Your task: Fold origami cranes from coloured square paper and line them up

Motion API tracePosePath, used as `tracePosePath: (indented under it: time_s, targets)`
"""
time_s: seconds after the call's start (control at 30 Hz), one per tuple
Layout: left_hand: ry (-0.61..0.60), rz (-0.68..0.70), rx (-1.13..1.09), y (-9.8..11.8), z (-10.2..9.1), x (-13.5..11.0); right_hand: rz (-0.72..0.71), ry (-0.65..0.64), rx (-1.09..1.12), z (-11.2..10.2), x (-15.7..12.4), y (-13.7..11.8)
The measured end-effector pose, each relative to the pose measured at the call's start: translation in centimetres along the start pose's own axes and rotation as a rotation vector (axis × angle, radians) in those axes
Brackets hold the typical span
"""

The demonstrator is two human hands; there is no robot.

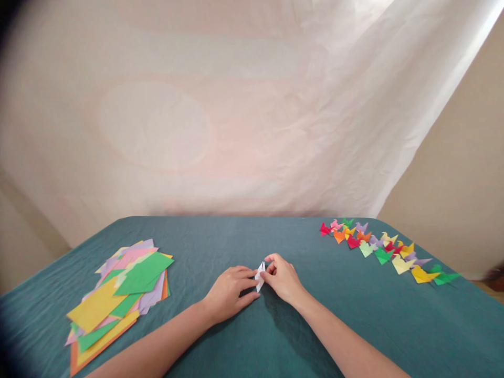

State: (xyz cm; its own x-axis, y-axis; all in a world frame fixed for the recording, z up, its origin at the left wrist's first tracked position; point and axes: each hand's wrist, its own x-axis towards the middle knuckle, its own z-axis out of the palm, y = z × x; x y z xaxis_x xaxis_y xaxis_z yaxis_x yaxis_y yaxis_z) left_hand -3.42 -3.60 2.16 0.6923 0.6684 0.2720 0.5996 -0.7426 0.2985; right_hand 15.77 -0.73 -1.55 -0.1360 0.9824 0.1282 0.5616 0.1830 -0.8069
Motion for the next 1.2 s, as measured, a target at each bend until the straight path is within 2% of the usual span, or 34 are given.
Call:
tracePosePath:
  time_s: [0.1,0.2,0.33,0.4,0.5,0.57,0.63,0.73,1.07,1.2]
  targets:
    - [0.035,-0.090,-0.088,-0.4,0.5,0.8,-0.034,0.027,0.062,0.2,-0.1,0.0]
    - [0.103,-0.236,-0.244,-0.9,1.0,1.9,-0.081,0.069,0.125,0.3,-0.2,-0.2]
    - [0.241,-0.462,-0.668,-1.8,1.9,3.3,-0.133,0.118,0.206,0.3,-0.3,-0.7]
    - [0.262,-0.482,-0.876,-2.3,2.3,3.7,-0.167,0.149,0.228,0.4,-0.4,-0.9]
    - [0.274,-0.493,-1.047,-3.0,2.5,3.8,-0.193,0.202,0.261,0.7,-0.5,-1.1]
    - [0.263,-0.476,-1.097,-3.3,2.4,3.6,-0.182,0.211,0.312,0.8,-0.5,-1.3]
    - [0.238,-0.442,-1.132,-3.4,2.4,3.4,-0.179,0.168,0.344,0.8,-0.7,-1.6]
    - [0.215,-0.403,-1.158,-3.4,2.4,3.1,-0.236,0.068,0.228,0.5,-1.0,-2.3]
    - [0.240,-0.402,-1.137,-2.9,2.7,3.0,-0.257,0.117,0.214,-0.1,-1.2,-3.1]
    - [0.238,-0.356,-1.052,-2.5,2.5,2.9,-0.257,0.166,0.227,0.1,-1.2,-2.9]
